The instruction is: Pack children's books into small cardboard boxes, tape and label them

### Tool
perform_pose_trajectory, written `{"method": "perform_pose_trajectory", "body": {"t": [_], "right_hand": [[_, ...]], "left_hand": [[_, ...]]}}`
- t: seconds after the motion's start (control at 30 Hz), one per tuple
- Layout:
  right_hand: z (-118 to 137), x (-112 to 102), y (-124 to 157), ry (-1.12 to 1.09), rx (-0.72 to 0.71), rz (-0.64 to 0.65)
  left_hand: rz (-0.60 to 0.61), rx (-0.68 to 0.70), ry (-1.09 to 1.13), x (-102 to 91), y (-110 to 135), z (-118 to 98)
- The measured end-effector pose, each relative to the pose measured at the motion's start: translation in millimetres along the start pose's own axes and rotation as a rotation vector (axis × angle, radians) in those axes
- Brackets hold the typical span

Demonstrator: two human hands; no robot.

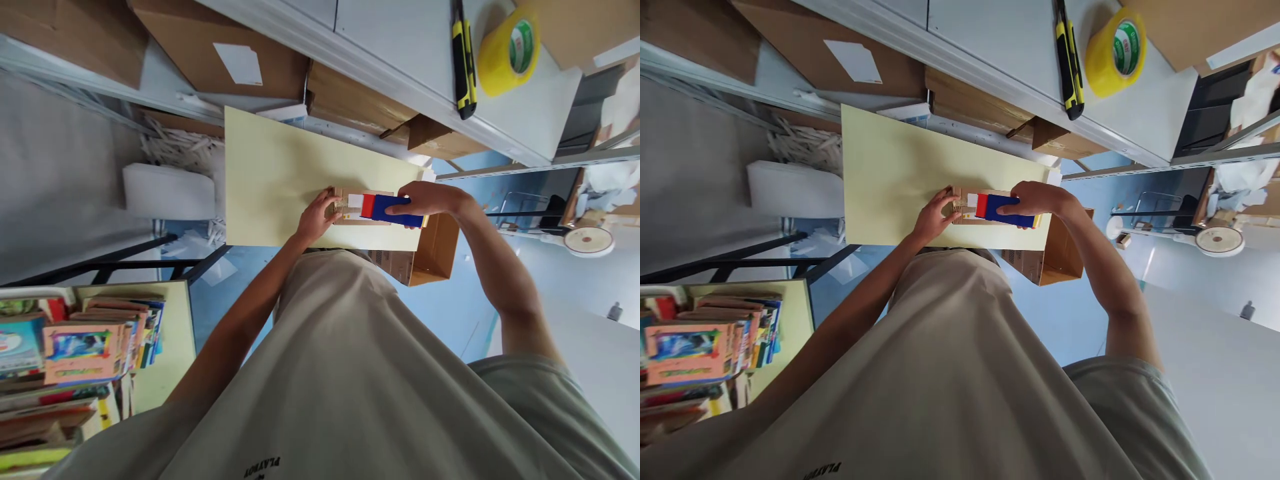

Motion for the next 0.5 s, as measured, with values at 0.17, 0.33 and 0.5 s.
{"method": "perform_pose_trajectory", "body": {"t": [0.17,0.33,0.5], "right_hand": [[-92.9,-0.9,40.3,-0.075,0.015,0.056],[-195.6,10.5,36.9,-0.178,0.043,0.097],[-212.3,32.2,-33.4,-0.185,-0.051,0.131]], "left_hand": [[-0.025,-0.048,-0.019,-2.5,2.8,-3.1],[-0.011,-0.117,-0.009,-5.6,1.5,-1.5],[-0.046,-0.238,0.05,-5.0,5.3,-3.5]]}}
Point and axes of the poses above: each hand's wrist, its own y-axis away from the middle knuckle, its own x-axis out of the palm, z = x × y, the point moved 4 cm from there along -y, towards the middle knuckle, and after that the axes turned 6 degrees about z, right-handed, at the moved point
